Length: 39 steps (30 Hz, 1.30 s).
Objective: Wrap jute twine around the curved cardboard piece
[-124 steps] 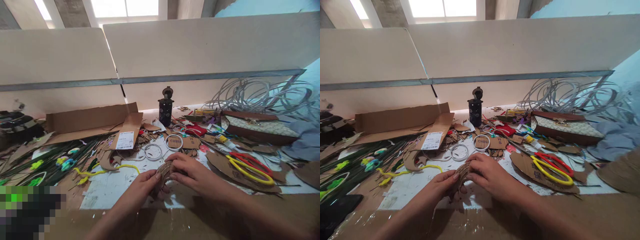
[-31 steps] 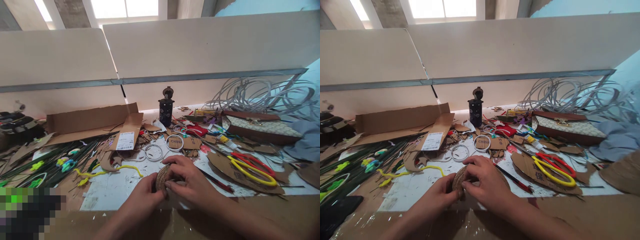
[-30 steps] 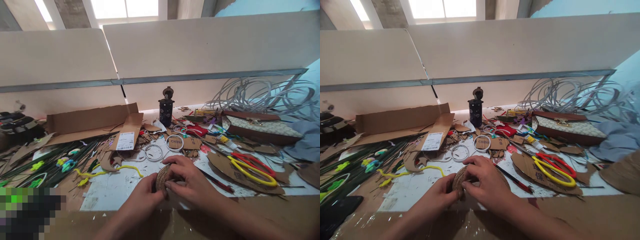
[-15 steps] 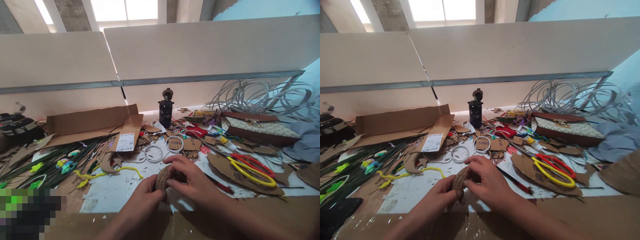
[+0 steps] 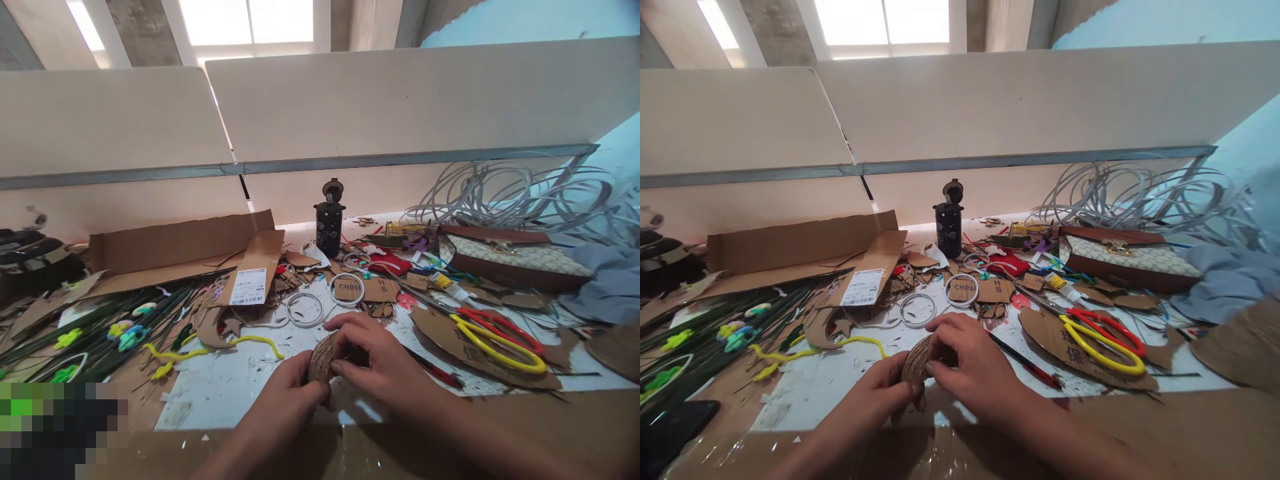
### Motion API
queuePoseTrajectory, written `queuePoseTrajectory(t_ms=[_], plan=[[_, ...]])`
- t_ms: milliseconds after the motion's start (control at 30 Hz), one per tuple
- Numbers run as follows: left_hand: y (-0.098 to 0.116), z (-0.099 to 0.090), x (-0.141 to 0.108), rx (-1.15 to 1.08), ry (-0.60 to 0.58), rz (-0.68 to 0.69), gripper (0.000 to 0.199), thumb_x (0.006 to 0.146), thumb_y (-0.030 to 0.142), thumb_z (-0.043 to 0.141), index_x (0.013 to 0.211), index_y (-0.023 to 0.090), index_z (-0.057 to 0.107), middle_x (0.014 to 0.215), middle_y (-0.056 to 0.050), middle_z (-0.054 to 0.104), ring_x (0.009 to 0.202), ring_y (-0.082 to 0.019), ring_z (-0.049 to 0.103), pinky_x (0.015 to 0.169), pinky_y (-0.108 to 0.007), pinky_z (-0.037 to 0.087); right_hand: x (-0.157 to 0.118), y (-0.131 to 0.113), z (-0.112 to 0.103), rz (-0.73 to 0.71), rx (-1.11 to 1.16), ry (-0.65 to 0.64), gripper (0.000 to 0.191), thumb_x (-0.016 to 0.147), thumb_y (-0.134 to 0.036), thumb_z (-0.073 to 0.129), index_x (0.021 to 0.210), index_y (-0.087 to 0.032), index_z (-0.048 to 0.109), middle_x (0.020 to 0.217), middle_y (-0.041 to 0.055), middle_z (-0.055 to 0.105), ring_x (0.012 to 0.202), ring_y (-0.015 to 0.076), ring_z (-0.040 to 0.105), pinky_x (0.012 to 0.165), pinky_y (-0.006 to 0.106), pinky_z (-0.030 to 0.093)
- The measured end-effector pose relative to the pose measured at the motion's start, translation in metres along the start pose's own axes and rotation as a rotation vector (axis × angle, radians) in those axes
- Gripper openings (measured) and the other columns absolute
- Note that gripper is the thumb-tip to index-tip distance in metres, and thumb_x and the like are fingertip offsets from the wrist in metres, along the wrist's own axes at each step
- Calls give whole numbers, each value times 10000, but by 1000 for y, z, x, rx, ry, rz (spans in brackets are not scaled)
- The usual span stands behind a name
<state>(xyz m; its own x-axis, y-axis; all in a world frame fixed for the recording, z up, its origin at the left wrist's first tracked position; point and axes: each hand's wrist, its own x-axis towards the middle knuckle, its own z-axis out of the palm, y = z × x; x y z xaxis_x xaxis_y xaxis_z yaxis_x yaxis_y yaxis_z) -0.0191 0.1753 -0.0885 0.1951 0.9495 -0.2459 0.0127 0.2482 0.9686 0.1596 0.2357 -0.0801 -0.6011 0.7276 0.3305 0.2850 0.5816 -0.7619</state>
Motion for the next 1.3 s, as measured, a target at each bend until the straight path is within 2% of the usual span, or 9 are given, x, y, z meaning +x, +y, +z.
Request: queuePoseTrajectory(t_ms=[167,333,467,667,767,900,1067,1300], plan=[[1,0,1,30,-11,9,162,665,166,577,821,155,618,744,16,547,691,-146,440,637,-262,345,0,-2,0,-7,-11,15,201,745,-2,682,755,-192,618,1077,58,689,1125,230,601,920,353,440],[-2,-2,1,62,-16,15,222,677,156,556,885,145,633,815,-3,583,750,-160,467,685,-275,377,1,-1,2,15,-33,10,208,734,-14,688,738,-192,582,1019,41,689,1020,221,608,863,343,435],[-2,-3,0,27,-28,14,188,697,159,573,876,158,629,851,-9,604,781,-164,484,712,-275,380,2,1,2,55,-60,-6,206,725,-29,686,742,-193,563,971,41,675,956,227,595,825,348,427],[0,-5,-1,8,-56,-25,155,724,207,604,876,175,621,759,27,547,692,-141,442,636,-258,336,6,7,0,64,19,-68,206,721,-60,717,776,-195,570,969,33,660,896,207,579,781,323,415],[0,-6,0,-4,-53,-45,167,731,233,629,888,179,614,781,24,550,725,-147,458,669,-260,344,7,8,0,84,20,-84,241,691,-81,757,789,-194,568,987,32,658,880,203,569,758,315,406],[4,-8,-2,42,-97,-39,109,754,260,603,835,188,592,739,31,525,694,-149,446,636,-264,329,6,6,0,80,-4,-72,251,687,-73,756,794,-194,563,932,19,644,873,201,563,765,317,396],[11,-8,-8,68,-57,-19,90,782,278,529,760,203,576,729,16,528,723,-171,474,672,-278,362,5,4,0,71,-19,-70,218,727,-113,756,827,-190,579,885,16,627,862,203,558,769,323,398],[1,-13,-1,5,-73,-83,158,796,320,584,826,173,635,736,-15,583,715,-174,497,673,-282,354,8,10,-1,80,27,-111,248,712,-148,778,863,-193,586,911,19,628,883,212,561,771,322,401]])
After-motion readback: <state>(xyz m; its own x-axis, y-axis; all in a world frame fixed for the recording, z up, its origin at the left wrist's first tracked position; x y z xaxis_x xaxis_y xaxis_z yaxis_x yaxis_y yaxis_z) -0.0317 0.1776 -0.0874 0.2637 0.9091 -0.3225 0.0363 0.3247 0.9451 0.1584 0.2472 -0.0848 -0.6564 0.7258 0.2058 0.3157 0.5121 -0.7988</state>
